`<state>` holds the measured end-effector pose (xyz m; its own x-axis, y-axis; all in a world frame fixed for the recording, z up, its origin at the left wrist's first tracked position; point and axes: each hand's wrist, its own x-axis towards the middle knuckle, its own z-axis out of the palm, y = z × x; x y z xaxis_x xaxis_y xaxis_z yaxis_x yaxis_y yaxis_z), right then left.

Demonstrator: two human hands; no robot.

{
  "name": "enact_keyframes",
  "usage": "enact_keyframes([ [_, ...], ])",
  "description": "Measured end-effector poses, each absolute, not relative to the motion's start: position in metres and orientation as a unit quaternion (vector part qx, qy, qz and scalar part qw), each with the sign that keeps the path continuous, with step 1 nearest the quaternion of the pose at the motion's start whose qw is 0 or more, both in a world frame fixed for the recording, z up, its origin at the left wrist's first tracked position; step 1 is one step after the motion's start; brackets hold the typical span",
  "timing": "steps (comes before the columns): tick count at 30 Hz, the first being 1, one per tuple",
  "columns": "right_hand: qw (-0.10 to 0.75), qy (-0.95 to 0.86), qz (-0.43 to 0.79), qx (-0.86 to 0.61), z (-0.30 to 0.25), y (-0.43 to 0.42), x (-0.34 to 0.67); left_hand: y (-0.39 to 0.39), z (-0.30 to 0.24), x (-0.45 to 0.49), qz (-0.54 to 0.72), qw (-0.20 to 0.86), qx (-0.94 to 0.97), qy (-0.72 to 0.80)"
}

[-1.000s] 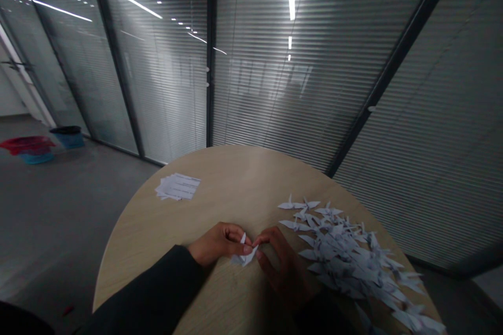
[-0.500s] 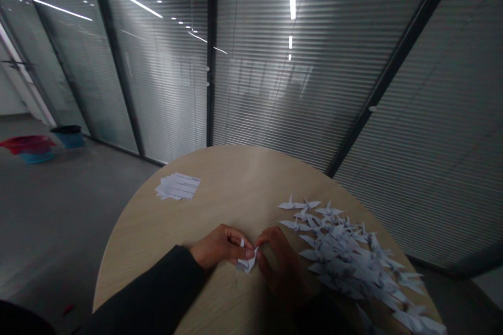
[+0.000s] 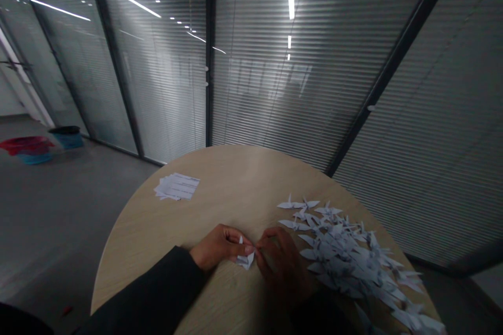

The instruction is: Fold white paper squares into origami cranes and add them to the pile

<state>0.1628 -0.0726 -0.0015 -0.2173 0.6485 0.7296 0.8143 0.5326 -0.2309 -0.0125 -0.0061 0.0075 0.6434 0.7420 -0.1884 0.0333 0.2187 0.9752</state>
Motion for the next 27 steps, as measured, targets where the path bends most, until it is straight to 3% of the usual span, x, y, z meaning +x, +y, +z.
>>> enact_keyframes([
  [11, 0.411, -0.769, -0.118, -0.475, 0.0023, -0.0759, 0.1603, -0.0099, 0.0037, -0.0053, 0.315, 0.701, 0.542, 0.34],
  [19, 0.497, -0.719, -0.054, -0.483, -0.0058, -0.0746, 0.1558, -0.0109, 0.0094, -0.0058, 0.339, 0.691, 0.546, 0.329],
  [27, 0.513, -0.702, -0.023, -0.494, -0.0019, -0.0721, 0.1558, -0.0107, 0.0091, -0.0049, 0.36, 0.669, 0.563, 0.325],
])
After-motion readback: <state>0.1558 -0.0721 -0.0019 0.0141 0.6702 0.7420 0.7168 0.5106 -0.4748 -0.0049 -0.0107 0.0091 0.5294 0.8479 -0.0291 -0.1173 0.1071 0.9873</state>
